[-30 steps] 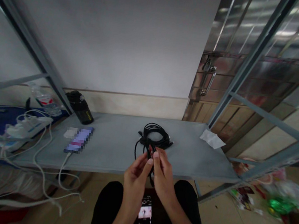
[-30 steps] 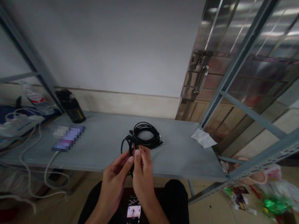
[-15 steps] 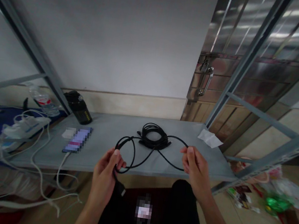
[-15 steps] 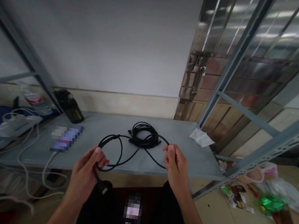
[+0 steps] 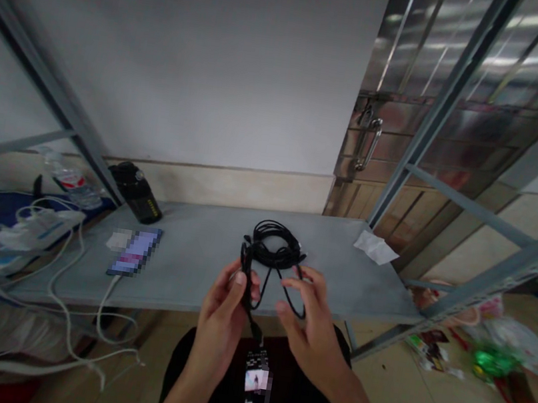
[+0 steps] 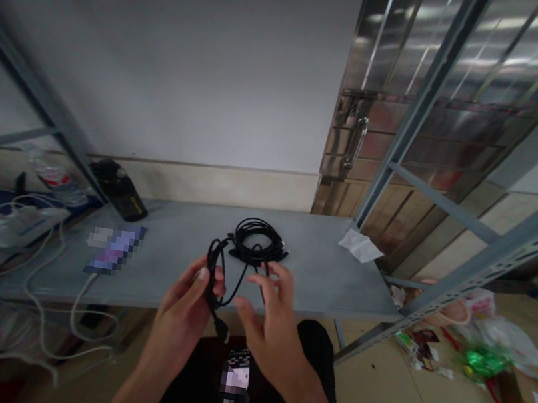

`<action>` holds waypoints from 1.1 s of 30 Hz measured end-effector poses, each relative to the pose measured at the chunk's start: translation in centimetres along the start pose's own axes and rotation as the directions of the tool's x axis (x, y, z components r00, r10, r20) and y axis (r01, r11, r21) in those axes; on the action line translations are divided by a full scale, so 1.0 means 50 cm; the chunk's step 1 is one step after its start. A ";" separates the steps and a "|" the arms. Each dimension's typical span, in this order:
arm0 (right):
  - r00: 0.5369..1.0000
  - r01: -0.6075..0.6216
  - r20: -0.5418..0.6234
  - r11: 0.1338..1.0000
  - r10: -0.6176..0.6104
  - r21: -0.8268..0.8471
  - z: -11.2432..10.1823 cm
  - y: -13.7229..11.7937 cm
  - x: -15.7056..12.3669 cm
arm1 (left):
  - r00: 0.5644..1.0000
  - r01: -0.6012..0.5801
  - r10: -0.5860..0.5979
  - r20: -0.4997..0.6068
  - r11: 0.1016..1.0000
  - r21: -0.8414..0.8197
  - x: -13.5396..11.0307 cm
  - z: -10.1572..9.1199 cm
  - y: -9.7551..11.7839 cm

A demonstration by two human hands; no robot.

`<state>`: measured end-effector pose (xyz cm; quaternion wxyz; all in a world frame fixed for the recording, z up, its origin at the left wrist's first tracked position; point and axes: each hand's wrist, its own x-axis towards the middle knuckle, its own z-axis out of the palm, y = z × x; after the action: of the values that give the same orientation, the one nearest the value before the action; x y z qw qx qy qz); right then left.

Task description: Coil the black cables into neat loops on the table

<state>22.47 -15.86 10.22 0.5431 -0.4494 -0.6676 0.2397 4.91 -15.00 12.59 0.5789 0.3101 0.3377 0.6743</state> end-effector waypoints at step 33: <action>0.924 -0.344 0.084 0.709 0.374 0.615 -0.004 0.008 -0.005 | 0.992 -0.003 -0.060 0.111 0.867 0.497 0.002 -0.081 0.047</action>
<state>22.81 -15.93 9.81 0.6183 -0.3723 -0.4385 0.5356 0.28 -15.51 12.15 0.5092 0.4842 0.4680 0.5359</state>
